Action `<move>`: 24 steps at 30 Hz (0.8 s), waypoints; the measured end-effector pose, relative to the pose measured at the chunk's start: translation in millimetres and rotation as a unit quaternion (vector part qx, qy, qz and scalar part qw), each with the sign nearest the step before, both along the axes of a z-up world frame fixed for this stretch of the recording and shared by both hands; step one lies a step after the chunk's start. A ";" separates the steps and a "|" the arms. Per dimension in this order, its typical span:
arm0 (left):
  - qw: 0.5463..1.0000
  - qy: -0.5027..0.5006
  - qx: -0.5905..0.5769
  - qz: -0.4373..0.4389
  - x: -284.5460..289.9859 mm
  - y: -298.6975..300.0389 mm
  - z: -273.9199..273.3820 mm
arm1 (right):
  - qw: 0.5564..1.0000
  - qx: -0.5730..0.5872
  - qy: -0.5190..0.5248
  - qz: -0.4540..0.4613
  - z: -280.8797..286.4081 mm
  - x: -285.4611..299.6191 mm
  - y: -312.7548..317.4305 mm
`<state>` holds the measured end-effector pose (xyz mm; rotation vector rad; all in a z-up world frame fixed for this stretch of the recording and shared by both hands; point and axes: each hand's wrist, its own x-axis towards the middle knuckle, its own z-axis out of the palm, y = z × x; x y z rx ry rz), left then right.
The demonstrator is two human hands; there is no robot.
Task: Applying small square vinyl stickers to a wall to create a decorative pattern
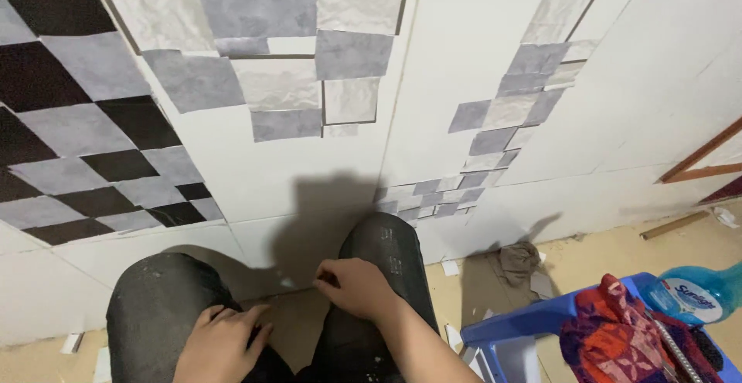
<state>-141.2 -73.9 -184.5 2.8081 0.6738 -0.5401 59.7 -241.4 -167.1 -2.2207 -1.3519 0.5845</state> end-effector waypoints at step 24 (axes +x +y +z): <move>0.982 -0.183 -0.030 -0.031 -15.6 -4.5 -10.7 | 0.623 0.340 0.616 -0.341 -68.0 137.0 17.0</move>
